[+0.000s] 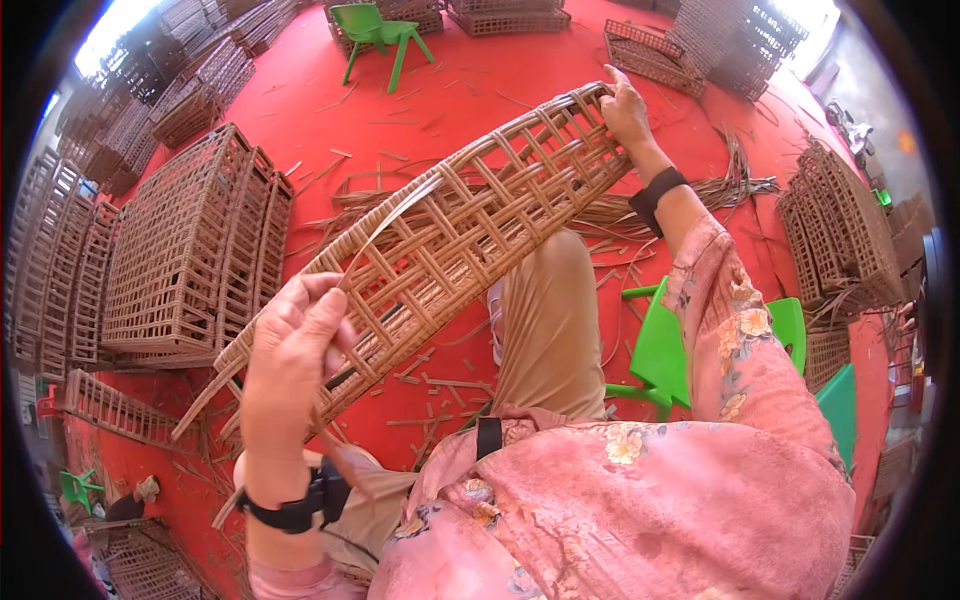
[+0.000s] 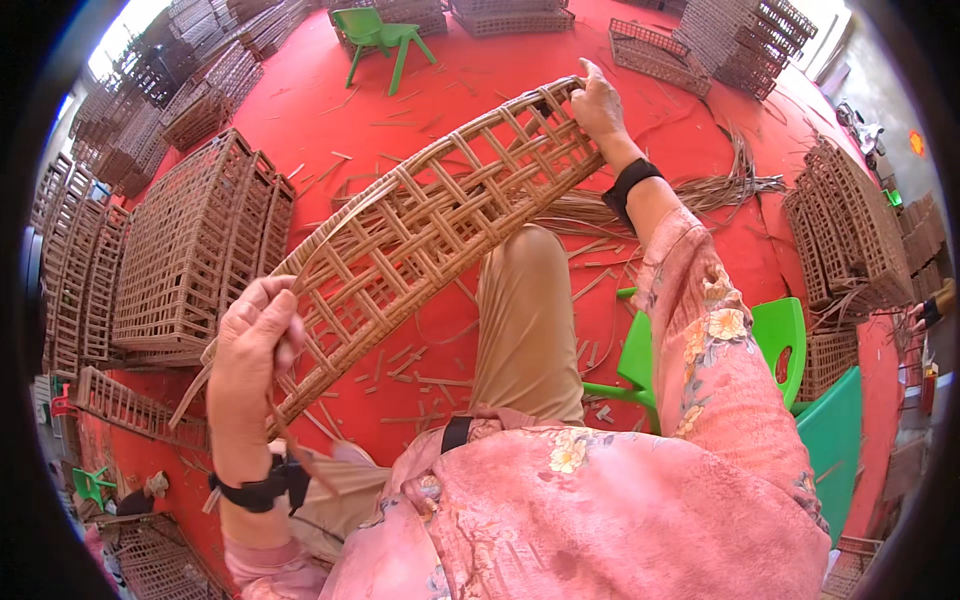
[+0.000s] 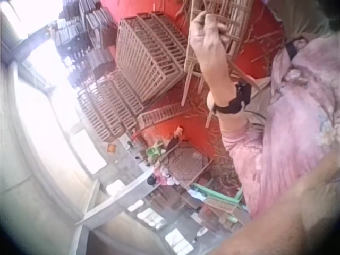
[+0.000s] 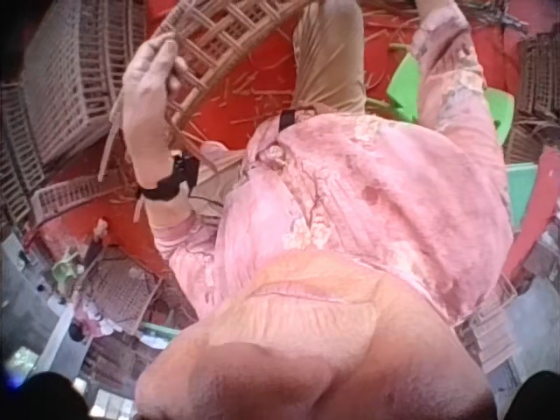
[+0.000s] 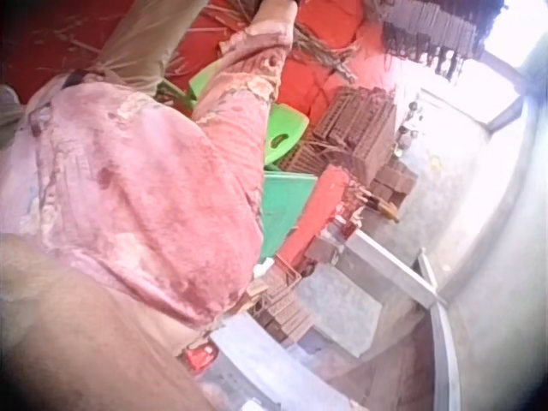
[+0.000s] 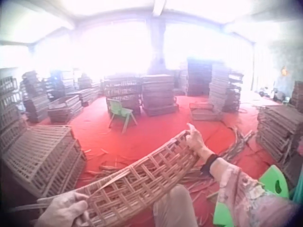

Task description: The recorder is weaving strips of rattan into a wooden frame to construct a basket.

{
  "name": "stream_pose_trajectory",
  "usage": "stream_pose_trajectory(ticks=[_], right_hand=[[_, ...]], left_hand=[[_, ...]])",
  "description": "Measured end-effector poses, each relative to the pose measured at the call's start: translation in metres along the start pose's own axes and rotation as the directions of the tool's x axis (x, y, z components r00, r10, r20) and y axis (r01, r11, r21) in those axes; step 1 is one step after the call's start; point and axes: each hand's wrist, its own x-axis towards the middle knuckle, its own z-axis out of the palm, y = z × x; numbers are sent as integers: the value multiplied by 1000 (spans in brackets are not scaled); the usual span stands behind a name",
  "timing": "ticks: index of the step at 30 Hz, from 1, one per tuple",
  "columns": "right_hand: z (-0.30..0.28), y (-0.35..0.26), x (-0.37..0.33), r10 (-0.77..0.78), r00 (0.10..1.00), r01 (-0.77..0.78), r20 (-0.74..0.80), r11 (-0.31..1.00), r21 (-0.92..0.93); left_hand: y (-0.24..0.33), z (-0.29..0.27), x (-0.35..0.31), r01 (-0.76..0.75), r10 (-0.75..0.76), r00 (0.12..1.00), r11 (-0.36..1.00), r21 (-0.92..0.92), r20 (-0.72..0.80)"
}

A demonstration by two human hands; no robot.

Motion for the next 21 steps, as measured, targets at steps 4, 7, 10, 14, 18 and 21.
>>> stream_pose_trajectory(ticks=[4,7,10,14,18,21], right_hand=[[-5,-9,-3,12,1000,-12,26,1000,-25],[-13,5,-5,33,997,-47,69,975,217],[-9,-3,-17,-286,956,291,58,946,-142],[-19,-20,-33,13,998,-7,53,992,-123],[-27,-14,-36,29,997,-22,66,994,-107],[-23,-11,-34,-182,981,173,-69,977,-122]], left_hand=[[-14,-27,-3,285,-207,952,866,-411,224],[-14,-42,7,311,-236,949,814,-490,211],[-1,-59,9,165,-128,983,926,-340,129],[-6,-64,19,99,-49,987,938,-332,156],[-17,-65,18,121,-62,983,931,-345,176],[-16,-59,10,68,-9,984,945,-320,181]])
